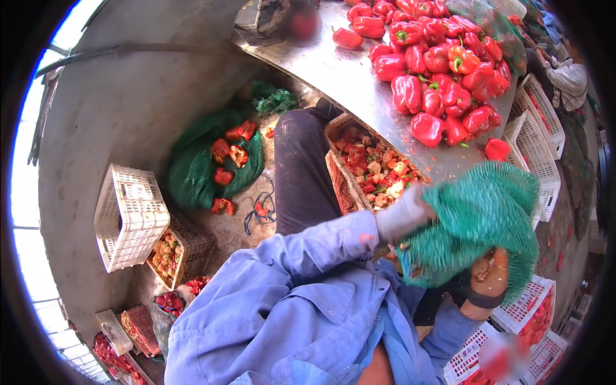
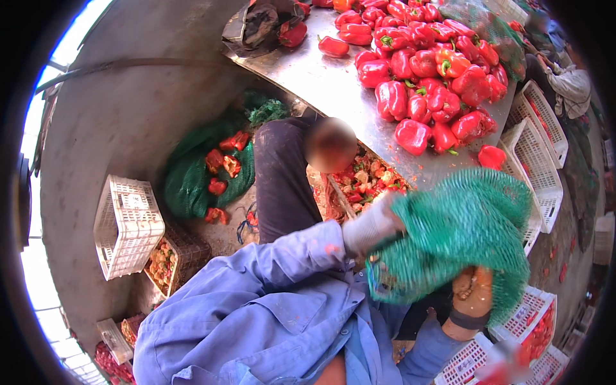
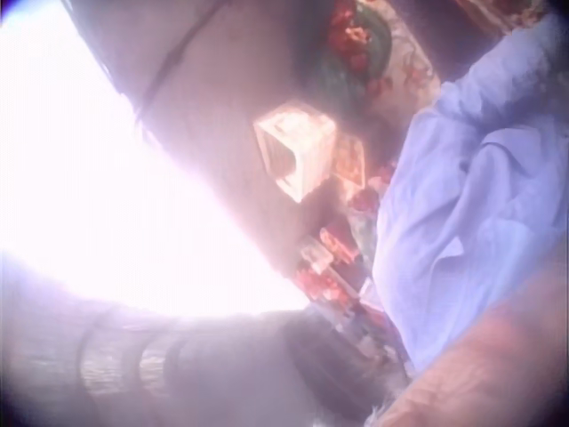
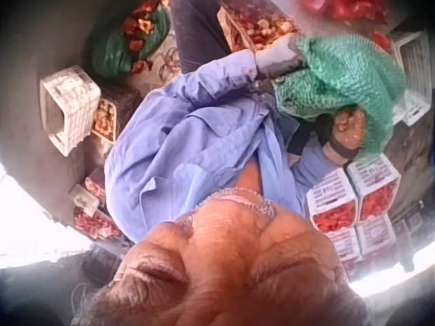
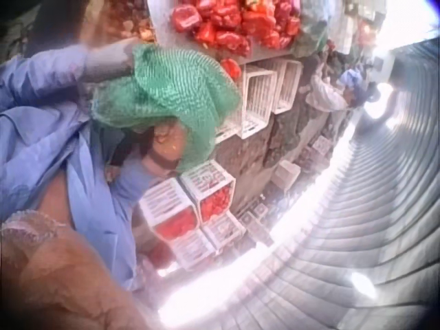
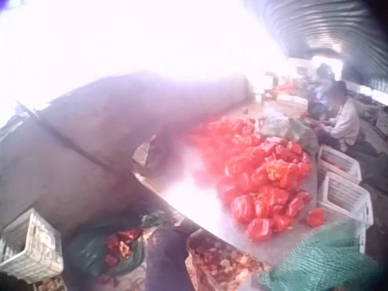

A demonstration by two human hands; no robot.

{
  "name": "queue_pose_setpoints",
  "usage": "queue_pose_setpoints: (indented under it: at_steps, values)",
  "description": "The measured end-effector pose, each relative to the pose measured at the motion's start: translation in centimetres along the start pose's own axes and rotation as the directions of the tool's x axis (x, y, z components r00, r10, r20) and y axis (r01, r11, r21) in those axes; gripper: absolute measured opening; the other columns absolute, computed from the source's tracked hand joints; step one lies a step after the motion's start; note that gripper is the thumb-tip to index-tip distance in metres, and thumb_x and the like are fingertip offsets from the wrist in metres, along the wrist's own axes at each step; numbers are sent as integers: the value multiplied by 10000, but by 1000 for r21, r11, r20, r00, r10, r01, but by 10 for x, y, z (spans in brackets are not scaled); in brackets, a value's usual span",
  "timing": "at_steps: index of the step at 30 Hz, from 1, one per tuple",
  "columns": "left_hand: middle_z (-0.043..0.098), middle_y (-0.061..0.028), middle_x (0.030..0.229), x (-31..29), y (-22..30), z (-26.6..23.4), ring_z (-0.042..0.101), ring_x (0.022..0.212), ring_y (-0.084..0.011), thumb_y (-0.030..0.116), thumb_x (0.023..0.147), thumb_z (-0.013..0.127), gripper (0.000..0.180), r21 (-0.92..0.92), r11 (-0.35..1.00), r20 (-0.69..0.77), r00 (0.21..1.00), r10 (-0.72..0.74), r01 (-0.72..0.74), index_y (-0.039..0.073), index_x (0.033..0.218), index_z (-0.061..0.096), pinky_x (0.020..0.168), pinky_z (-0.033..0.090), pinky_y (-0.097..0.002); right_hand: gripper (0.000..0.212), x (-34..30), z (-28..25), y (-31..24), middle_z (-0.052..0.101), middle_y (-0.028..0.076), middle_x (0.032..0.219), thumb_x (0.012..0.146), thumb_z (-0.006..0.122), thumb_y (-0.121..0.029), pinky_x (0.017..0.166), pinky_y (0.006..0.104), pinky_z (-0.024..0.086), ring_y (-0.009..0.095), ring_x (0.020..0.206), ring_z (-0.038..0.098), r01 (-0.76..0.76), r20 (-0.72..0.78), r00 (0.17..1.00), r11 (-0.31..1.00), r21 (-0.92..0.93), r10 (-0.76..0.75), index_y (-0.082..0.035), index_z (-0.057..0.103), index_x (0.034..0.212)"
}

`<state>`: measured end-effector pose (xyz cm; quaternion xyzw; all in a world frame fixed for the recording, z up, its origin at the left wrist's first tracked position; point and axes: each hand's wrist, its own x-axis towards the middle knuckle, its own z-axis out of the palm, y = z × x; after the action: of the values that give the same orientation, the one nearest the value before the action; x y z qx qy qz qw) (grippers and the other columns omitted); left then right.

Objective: The person de-cores red peppers by hand and with a knife, discarding the cores into a crate and placing the peppers on a table.

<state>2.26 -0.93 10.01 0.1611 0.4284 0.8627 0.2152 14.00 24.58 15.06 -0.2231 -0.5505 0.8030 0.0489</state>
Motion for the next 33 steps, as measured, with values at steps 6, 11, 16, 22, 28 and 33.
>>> queue_pose_setpoints:
  at_steps: [6, 11, 16, 22, 28, 33]
  values:
    - [745, -79, 1039, 18, 131, -23, 744, 875, -205, 47, 954, 609, 252, -403, 893, -352, 935, 49, -199, 24, 1191, 691, 771, 636, -370, 469, -20, 61, 22, 637, 22, 772, 910, 807, -285, 446, 259, 381, 79, 483, 462, -53, 277, 948, 938, -342, 154, 26, 654, 1225]
    - [725, -91, 977, -4, 241, -148, 737, 797, -224, 211, 1010, 665, 247, 357, 824, -518, 641, 566, -439, 21, 1168, 679, 683, 633, -390, 338, -12, 91, 60, 647, 57, 725, 878, 752, -170, 460, 284, 423, 112, 491, 548, -3, 392, 868, 793, -609, 304, 54, 692, 1124]
    - [729, -104, 985, -184, 407, -178, 726, 793, -236, 268, 1030, 649, 238, 523, 703, -557, 432, 710, -482, 65, 1148, 683, 679, 633, -417, 316, 5, 94, 72, 667, 61, 752, 915, 729, -166, 439, 285, 422, 116, 470, 531, -7, 339, 908, 816, -578, 248, 40, 683, 1150]
    - [727, -118, 993, -548, 466, -233, 723, 819, -285, 254, 1001, 685, 216, 828, 523, -561, -321, 763, -203, 112, 1163, 686, 689, 619, -470, 317, 52, 60, 132, 729, 112, 832, 967, 679, -185, 393, 269, 385, 103, 441, 487, -51, 350, 908, 890, -453, 230, 12, 650, 1214]
    - [725, -133, 1001, -756, 235, -269, 720, 845, -334, 240, 972, 721, 224, 668, 723, -500, -826, 260, -177, 158, 1178, 689, 700, 604, -524, 269, 67, 14, 169, 715, 68, 823, 978, 680, -198, 372, 267, 400, 110, 438, 508, -215, 262, 904, 890, -402, 336, -43, 654, 1197]
    - [724, -145, 1008, -705, 60, -348, 718, 866, -375, 228, 948, 751, 251, 512, 749, -560, -825, -80, -420, 197, 1191, 692, 709, 592, -569, 273, 69, -30, 159, 717, 67, 828, 979, 684, -197, 377, 267, 403, 114, 454, 531, -125, 133, 974, 922, -367, 185, -41, 656, 1202]
